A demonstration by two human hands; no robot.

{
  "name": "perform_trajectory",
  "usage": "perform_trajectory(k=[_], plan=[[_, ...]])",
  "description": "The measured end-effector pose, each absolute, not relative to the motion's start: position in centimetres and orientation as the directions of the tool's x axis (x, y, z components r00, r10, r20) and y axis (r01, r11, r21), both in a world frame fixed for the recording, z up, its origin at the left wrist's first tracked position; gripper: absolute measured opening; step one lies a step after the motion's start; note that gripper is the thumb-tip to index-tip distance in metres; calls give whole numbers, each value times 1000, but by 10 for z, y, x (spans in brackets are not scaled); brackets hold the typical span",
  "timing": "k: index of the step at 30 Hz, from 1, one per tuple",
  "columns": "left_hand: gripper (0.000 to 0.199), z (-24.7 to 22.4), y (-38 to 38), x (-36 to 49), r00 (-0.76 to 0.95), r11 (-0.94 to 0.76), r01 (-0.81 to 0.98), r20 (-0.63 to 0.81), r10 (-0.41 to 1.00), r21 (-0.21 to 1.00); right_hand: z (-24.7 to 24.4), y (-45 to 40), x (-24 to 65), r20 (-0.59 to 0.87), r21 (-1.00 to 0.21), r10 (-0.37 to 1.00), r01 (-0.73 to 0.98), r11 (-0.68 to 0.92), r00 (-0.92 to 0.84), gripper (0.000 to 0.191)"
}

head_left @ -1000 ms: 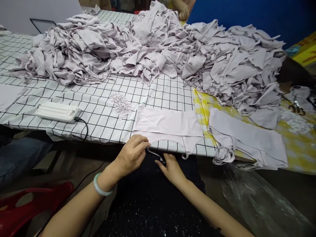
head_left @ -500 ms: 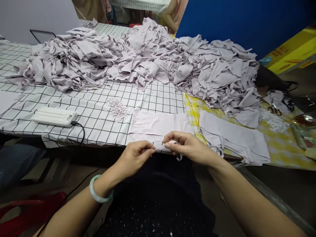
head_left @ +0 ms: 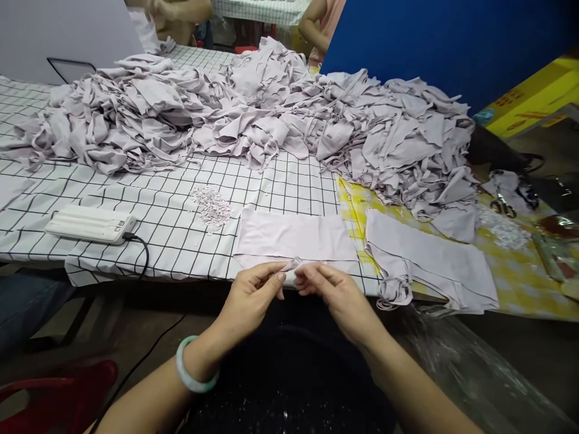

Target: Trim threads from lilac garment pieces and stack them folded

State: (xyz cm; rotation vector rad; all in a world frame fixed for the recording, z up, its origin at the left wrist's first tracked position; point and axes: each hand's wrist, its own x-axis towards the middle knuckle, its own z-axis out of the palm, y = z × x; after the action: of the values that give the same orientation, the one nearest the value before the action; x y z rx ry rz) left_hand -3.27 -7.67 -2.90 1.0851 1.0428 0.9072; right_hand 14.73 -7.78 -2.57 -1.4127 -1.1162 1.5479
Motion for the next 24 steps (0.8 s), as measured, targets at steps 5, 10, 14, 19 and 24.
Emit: perform_trajectory(k=[5,10,14,19,24], plan=[[44,-39,-91,-24,235,192,-75,-170,957,978,-37,-91,124,-344,-886,930,-282,-367,-128,26],[47,-48,-98,-21,153,109,47,-115,981,993,-35,-95,111,-333,-883,939,-323,-341,-81,24],[49,-57,-101,-19,104,27,158,-44,994,987,-37,-100,103,-307,-907,950,-285,-309,-53,24],[49,-48,-98,-31,90,-121,309,98,991,943,-38,-96,108,-292,-933,956,-225,-282,12,24],[20,-22,-74,-51,273,87,141,-123,954,986,-26,-96,119,-274,-958,922,-11,-287,-274,30]])
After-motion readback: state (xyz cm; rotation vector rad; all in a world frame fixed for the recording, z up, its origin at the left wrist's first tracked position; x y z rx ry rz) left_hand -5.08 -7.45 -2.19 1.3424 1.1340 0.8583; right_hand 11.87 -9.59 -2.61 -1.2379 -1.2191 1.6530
